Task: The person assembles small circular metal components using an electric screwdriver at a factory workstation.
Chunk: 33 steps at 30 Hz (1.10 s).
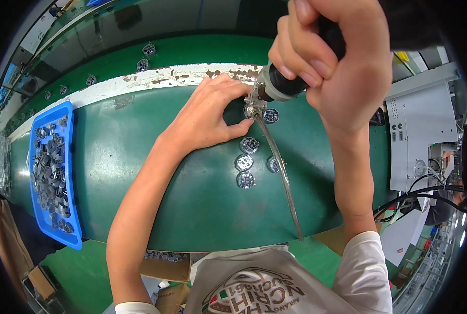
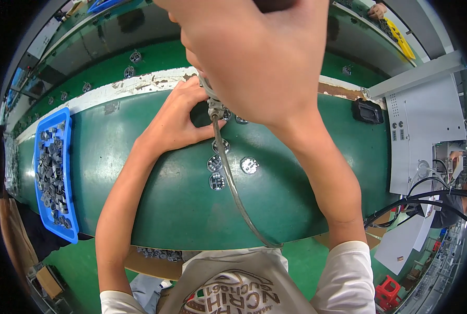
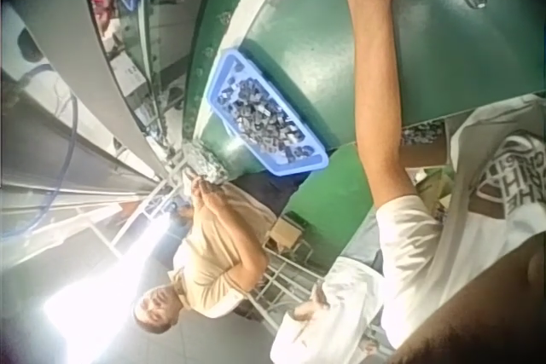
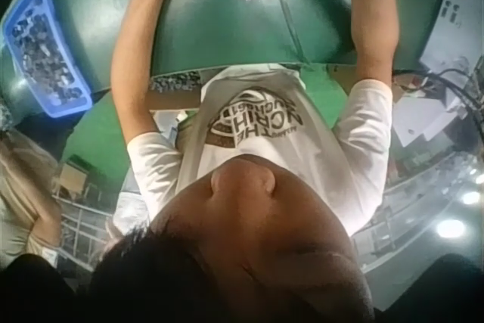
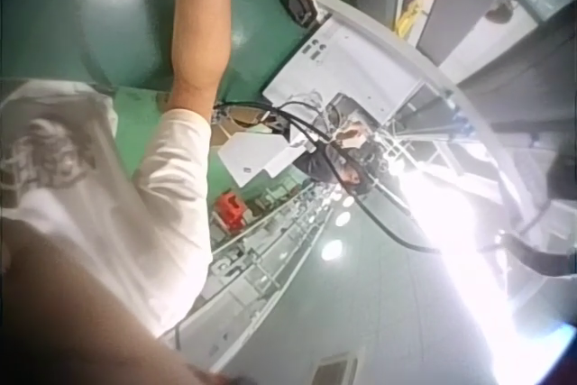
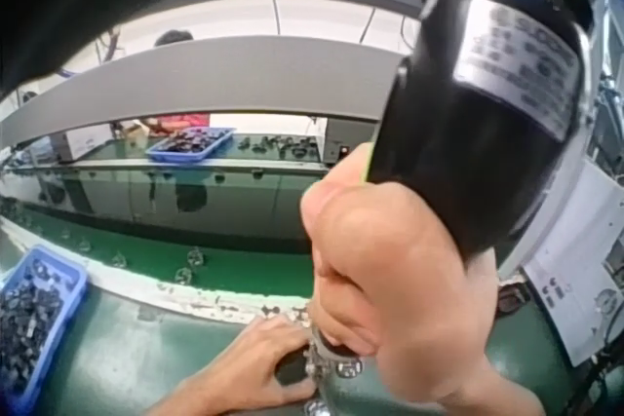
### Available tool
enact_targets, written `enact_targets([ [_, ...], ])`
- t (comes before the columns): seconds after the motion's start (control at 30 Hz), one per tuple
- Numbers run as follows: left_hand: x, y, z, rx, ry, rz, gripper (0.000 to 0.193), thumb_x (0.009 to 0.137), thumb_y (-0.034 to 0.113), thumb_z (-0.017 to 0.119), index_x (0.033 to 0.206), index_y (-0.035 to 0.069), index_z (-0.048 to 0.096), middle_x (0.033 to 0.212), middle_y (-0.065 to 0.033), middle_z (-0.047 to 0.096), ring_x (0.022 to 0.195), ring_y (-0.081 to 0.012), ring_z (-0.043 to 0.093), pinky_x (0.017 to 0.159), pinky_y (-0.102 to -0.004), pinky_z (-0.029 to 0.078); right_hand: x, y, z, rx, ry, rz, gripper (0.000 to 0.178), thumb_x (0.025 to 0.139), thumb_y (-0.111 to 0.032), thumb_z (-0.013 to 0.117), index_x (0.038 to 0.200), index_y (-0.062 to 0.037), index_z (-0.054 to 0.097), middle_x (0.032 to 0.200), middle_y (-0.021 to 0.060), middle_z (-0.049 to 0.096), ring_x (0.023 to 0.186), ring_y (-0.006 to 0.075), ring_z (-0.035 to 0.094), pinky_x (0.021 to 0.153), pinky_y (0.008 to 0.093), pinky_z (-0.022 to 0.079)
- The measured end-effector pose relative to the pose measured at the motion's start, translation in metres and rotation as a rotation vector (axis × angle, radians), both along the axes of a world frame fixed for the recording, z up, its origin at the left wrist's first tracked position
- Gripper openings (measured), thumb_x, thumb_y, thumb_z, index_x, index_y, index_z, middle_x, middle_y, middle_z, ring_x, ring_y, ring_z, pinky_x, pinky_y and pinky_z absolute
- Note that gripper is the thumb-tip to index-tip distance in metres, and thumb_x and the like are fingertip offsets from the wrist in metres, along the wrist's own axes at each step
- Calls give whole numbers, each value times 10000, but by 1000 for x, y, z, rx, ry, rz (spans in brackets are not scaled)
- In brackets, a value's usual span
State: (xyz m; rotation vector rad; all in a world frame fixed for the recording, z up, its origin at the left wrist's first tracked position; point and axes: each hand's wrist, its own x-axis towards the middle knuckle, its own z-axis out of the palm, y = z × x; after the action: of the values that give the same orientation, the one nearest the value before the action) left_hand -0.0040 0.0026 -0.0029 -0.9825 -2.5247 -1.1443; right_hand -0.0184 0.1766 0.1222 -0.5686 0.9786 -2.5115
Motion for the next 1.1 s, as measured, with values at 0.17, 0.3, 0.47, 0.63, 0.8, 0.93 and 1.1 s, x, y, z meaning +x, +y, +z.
enact_targets([
  [0.17, 1, 1, 3, -31, -32, 16, 423, 770, 184, 814, 1149, 44, 690, 1046, -95, 671, 1059, -260, 591, 942, -373, 427, -5, -4, -5, -84, -97, 32, 610, 983, -562, 468, 1075, 39, 522, 614, 95, 501, 478, 213, 482, 498, 347, 411],
  [0.3, 0, 4, 3, 4, -4, 17, 427, 771, 187, 814, 1153, 40, 692, 1044, -97, 668, 1055, -262, 589, 940, -370, 427, -19, 7, -8, -39, -24, 119, 709, 960, -649, 410, 1122, 32, 522, 654, 111, 529, 520, 246, 518, 533, 356, 436],
  [0.47, 1, -7, 6, -69, -54, 31, 487, 762, 216, 820, 1199, 56, 678, 1029, -72, 668, 1052, -261, 584, 956, -391, 418, 4, -14, 24, 683, 373, -409, 429, 1036, -424, 427, 948, -14, 520, 511, 41, 421, 389, 165, 395, 449, 296, 379],
  [0.63, 5, 1, 17, 64, -99, -102, 661, 731, 250, 876, 1318, 111, 607, 938, -23, 648, 1018, -245, 571, 978, -398, 419, 16, 56, 61, 254, 712, -61, 230, 1061, -247, 348, 978, -71, 471, 597, -40, 437, 480, 79, 408, 587, 274, 420],
  [0.8, -8, -29, 25, 56, -1, 210, 374, 801, 250, 851, 1061, 65, 656, 839, -45, 608, 851, -253, 593, 802, -360, 495, 31, 56, 67, 308, 577, -263, 193, 1048, -211, 356, 933, -80, 438, 556, -38, 406, 452, 86, 382, 573, 271, 417],
  [0.93, -29, -57, 15, -150, 198, 832, 513, 789, 434, 834, 1050, 41, 633, 858, -120, 621, 872, -316, 599, 837, -436, 506, 26, 45, 68, 323, 695, -338, 220, 1035, -222, 374, 901, -61, 442, 520, -51, 346, 425, 75, 320, 513, 256, 367],
  [1.1, -50, -68, 4, -310, -127, 1083, 458, 787, 380, 801, 1047, 21, 684, 936, -165, 731, 935, -368, 647, 841, -494, 483, 16, 40, 56, 317, 678, -419, 266, 1044, -257, 405, 885, -50, 452, 502, -49, 323, 403, 69, 274, 476, 246, 341],
])
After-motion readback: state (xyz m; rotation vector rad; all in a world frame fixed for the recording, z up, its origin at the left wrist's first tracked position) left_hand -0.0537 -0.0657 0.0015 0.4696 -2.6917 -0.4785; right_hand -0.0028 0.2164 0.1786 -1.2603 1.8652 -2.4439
